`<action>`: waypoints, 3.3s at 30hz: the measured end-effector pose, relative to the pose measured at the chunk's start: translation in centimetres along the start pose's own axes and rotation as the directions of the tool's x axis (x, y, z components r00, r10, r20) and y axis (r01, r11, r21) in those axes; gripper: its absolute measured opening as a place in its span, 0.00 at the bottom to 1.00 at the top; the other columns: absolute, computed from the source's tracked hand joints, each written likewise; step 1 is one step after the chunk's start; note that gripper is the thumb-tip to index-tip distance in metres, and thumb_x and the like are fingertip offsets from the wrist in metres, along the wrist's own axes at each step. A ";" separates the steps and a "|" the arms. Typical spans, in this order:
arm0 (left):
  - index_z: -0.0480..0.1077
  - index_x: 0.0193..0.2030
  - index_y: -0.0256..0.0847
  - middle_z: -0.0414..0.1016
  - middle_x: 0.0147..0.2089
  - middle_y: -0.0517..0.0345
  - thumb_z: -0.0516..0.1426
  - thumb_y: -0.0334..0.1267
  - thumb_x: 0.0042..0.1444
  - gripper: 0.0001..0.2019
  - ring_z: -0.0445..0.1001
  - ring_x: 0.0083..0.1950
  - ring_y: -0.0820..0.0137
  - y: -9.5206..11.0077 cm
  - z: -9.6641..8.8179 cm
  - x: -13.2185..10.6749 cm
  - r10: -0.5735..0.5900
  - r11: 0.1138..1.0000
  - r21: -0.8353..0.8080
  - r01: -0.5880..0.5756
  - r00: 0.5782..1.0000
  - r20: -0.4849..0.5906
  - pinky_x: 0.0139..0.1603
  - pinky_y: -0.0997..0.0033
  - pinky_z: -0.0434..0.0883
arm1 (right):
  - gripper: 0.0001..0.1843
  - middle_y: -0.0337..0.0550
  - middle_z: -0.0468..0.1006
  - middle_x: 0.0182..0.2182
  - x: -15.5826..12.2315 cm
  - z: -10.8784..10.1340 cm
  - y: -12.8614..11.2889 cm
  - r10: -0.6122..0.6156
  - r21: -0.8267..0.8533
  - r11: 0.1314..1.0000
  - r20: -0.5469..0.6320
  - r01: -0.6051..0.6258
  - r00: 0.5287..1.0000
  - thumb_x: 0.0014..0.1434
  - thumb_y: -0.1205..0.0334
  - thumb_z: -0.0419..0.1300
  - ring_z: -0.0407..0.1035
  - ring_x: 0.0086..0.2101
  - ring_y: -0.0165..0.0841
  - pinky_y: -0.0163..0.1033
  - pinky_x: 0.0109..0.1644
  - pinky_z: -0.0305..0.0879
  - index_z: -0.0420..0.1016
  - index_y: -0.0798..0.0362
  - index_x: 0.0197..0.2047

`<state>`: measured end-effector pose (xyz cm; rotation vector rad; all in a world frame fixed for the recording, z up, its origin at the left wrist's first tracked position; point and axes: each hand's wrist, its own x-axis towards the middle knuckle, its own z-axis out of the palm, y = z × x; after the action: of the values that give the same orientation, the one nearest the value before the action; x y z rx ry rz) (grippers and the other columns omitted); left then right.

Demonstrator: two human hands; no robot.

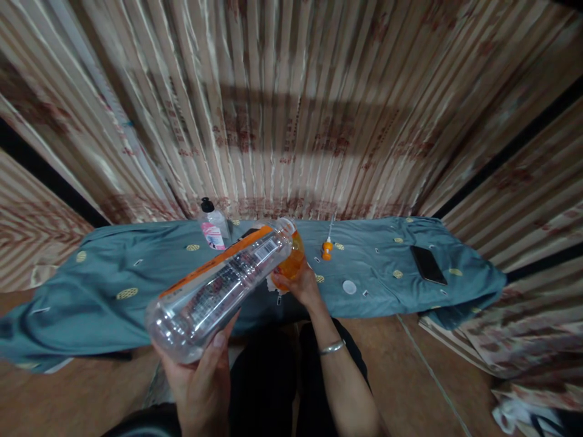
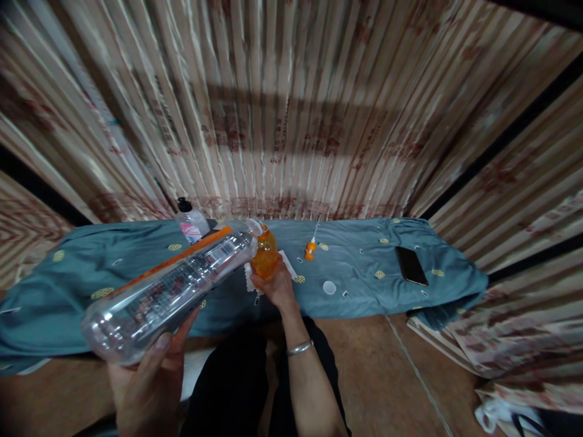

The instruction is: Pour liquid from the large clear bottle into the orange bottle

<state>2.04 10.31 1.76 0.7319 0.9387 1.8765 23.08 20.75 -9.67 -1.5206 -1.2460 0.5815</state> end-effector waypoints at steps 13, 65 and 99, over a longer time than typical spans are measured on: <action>0.69 0.79 0.61 0.73 0.75 0.45 0.80 0.38 0.50 0.50 0.79 0.69 0.44 -1.2 -1.8 0.1 -0.014 0.999 0.038 0.013 0.999 0.034 0.63 0.39 0.84 | 0.41 0.52 0.90 0.53 -0.3 -0.3 -0.3 0.056 0.003 0.998 0.021 -0.056 0.998 0.49 0.45 0.79 0.86 0.54 0.56 0.63 0.62 0.82 0.76 0.48 0.63; 0.74 0.74 0.59 0.73 0.77 0.48 0.82 0.37 0.42 0.50 0.62 0.84 0.35 0.3 0.5 0.0 0.005 1.000 0.000 -0.005 1.000 -0.029 0.74 0.20 0.67 | 0.40 0.52 0.90 0.51 -0.3 -0.2 -0.8 0.035 0.013 0.999 0.026 -0.035 0.999 0.49 0.53 0.78 0.86 0.52 0.57 0.65 0.61 0.83 0.73 0.46 0.64; 0.77 0.68 0.54 0.75 0.74 0.47 0.83 0.39 0.34 0.49 0.62 0.82 0.31 1.3 1.1 0.8 -0.029 0.999 0.039 0.030 0.999 -0.046 0.73 0.20 0.70 | 0.41 0.50 0.90 0.51 -0.3 -0.5 -0.8 0.034 0.011 0.999 0.057 -0.035 0.998 0.51 0.51 0.78 0.86 0.54 0.54 0.59 0.61 0.84 0.73 0.47 0.65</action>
<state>2.03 10.94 3.54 0.6981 1.0120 1.8602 23.09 20.18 -8.81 -1.5276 -1.2591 0.6573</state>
